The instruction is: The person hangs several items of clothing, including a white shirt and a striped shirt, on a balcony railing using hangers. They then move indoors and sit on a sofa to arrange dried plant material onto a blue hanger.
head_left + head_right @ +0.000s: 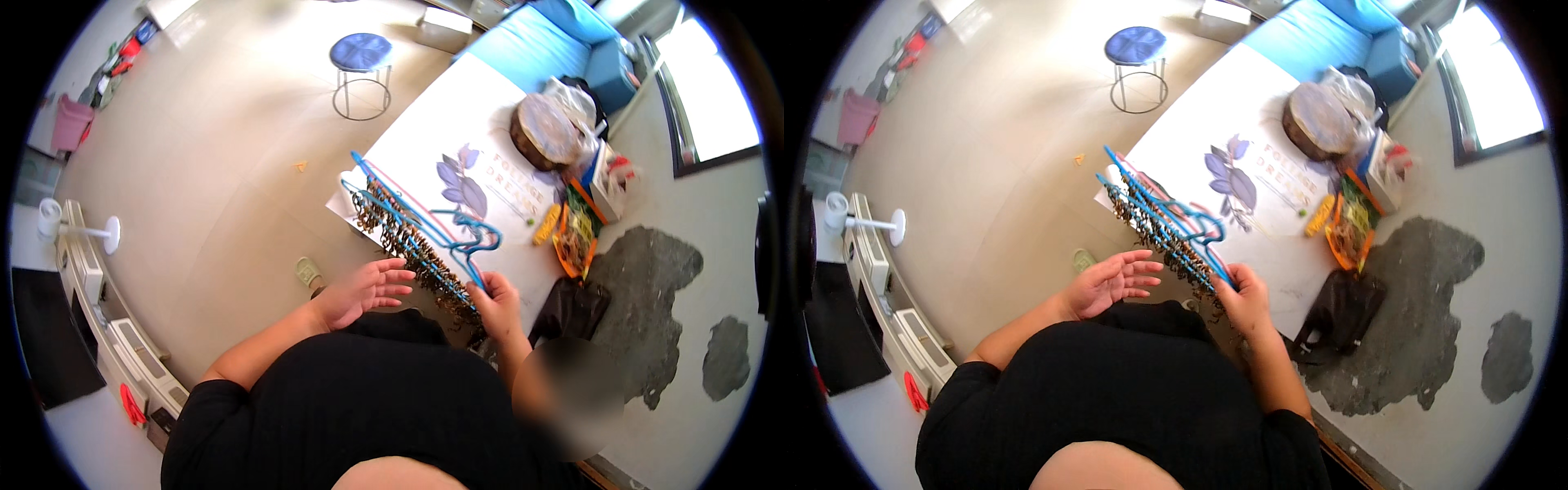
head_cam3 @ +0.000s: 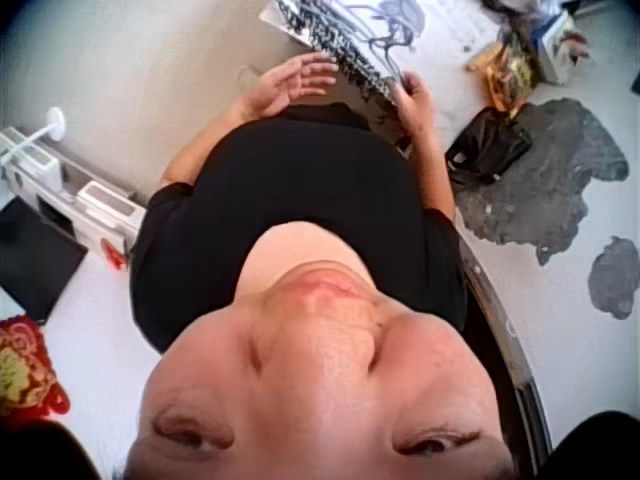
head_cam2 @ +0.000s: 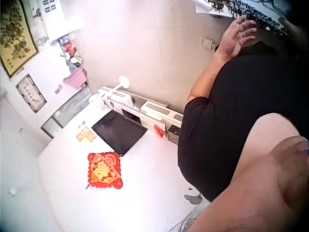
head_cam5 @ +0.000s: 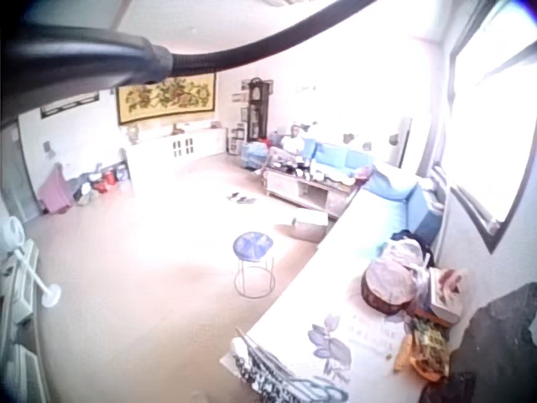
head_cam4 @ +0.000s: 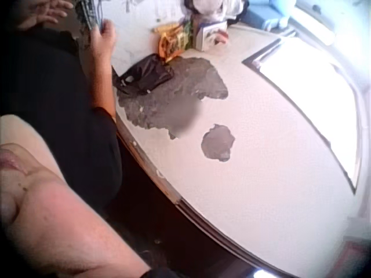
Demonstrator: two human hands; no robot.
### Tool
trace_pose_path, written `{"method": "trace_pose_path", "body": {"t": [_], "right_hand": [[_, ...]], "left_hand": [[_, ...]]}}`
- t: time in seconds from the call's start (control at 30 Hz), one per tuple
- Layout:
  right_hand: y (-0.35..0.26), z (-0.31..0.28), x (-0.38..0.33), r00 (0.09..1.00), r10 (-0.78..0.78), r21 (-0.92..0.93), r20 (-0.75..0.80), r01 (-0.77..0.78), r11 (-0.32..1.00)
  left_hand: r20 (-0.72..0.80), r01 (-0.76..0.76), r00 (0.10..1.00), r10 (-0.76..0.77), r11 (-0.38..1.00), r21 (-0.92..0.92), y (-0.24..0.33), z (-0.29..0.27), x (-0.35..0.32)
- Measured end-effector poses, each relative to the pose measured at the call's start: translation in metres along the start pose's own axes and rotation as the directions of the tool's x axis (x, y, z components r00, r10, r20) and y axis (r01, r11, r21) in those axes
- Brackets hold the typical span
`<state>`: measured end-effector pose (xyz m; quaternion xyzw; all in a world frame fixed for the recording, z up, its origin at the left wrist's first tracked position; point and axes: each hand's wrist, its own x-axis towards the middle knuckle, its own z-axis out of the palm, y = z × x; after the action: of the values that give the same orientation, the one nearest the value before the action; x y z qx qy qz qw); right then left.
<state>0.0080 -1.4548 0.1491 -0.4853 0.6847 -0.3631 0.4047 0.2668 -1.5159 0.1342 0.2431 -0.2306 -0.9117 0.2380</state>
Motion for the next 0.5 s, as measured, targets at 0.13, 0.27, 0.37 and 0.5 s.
{"method": "trace_pose_path", "body": {"t": [0.13,0.27,0.37,0.5], "right_hand": [[-0.064,0.053,0.060,0.999,-0.009,-0.009,-0.034,0.008,1.000],[-0.117,0.136,0.128,0.998,0.000,0.045,0.062,-0.002,0.999],[-0.146,0.179,0.181,0.993,0.004,0.085,0.115,-0.014,0.996],[-0.187,0.248,0.225,0.976,-0.028,0.113,0.214,0.003,0.994]], "left_hand": [[-0.159,-0.154,0.974,0.160,0.987,0.045,0.044,-0.083,-0.042],[-0.424,-0.237,0.856,0.297,0.953,0.190,0.102,-0.165,-0.115],[-0.546,-0.303,0.755,0.363,0.932,0.200,0.134,-0.205,-0.155],[-0.630,-0.385,0.673,0.388,0.911,0.150,0.171,-0.256,-0.195]]}}
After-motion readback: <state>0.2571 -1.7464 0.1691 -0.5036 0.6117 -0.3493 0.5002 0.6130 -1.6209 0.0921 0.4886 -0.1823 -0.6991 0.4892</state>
